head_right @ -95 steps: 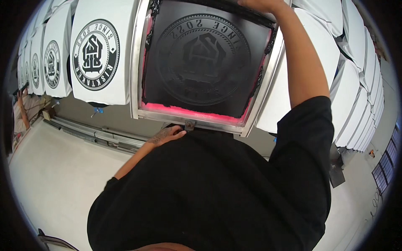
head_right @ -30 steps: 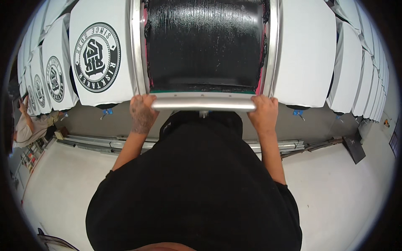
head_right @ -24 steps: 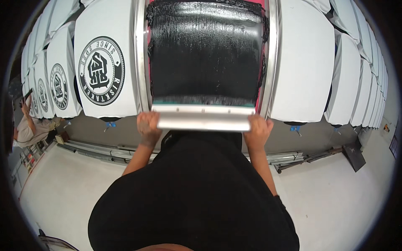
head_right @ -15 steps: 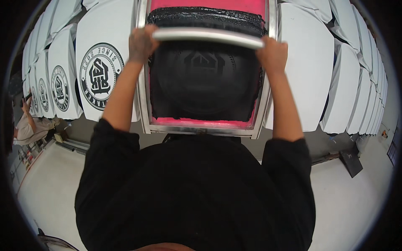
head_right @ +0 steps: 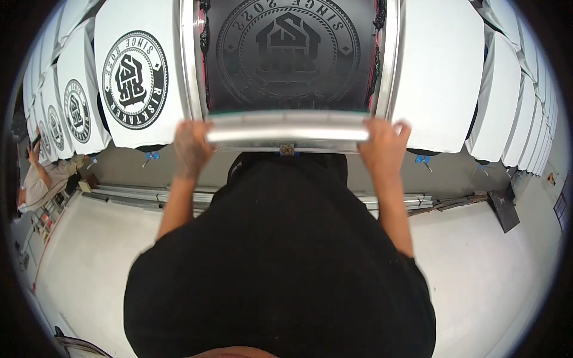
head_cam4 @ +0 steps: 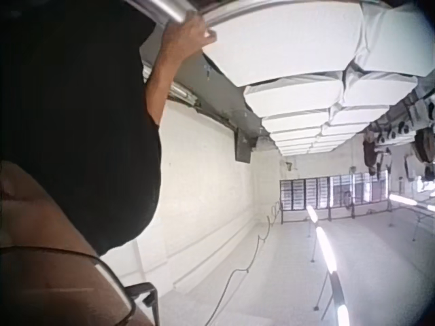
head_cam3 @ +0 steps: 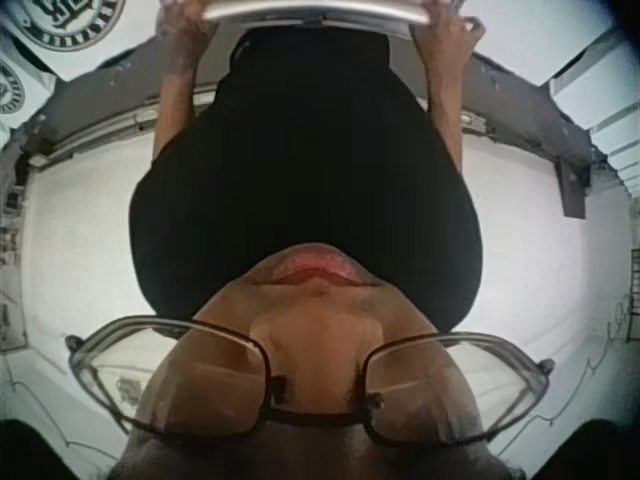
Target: Printing designs onto white t-shirts using a screen printing press and squeegee.
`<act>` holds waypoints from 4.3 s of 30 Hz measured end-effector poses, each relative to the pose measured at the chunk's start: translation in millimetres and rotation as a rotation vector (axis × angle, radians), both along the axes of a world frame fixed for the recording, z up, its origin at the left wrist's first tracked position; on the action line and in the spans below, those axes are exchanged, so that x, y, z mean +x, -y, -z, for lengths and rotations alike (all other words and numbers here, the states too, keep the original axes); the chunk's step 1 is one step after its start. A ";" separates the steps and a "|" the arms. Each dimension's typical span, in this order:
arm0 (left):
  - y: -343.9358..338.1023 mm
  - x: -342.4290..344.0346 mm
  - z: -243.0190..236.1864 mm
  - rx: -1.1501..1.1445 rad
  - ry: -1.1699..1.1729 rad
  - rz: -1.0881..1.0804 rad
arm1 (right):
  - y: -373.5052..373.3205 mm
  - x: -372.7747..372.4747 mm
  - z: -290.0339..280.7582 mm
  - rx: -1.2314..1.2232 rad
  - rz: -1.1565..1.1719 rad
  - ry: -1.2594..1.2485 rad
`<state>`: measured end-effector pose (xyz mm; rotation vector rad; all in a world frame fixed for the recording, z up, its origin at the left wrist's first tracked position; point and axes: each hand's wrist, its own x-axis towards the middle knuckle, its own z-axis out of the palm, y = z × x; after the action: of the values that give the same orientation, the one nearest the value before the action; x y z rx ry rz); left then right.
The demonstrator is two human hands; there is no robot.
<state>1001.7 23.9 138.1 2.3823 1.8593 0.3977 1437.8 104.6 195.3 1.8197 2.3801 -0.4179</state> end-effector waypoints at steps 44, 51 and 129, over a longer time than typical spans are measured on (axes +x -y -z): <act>-184.5 56.6 -33.8 -0.474 0.396 0.233 | -391.9 -68.4 13.0 0.029 -0.243 0.014; 69.5 135.1 39.8 -1.272 0.789 -0.127 | -381.8 -118.2 20.9 -0.114 -0.488 -0.105; 274.5 -66.5 23.9 -0.674 0.536 -0.541 | 210.5 63.6 -17.3 0.138 0.502 -0.455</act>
<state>935.2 -250.6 114.2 1.1947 1.9200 0.3253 1501.3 -105.9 212.6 2.6358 2.2108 -0.8097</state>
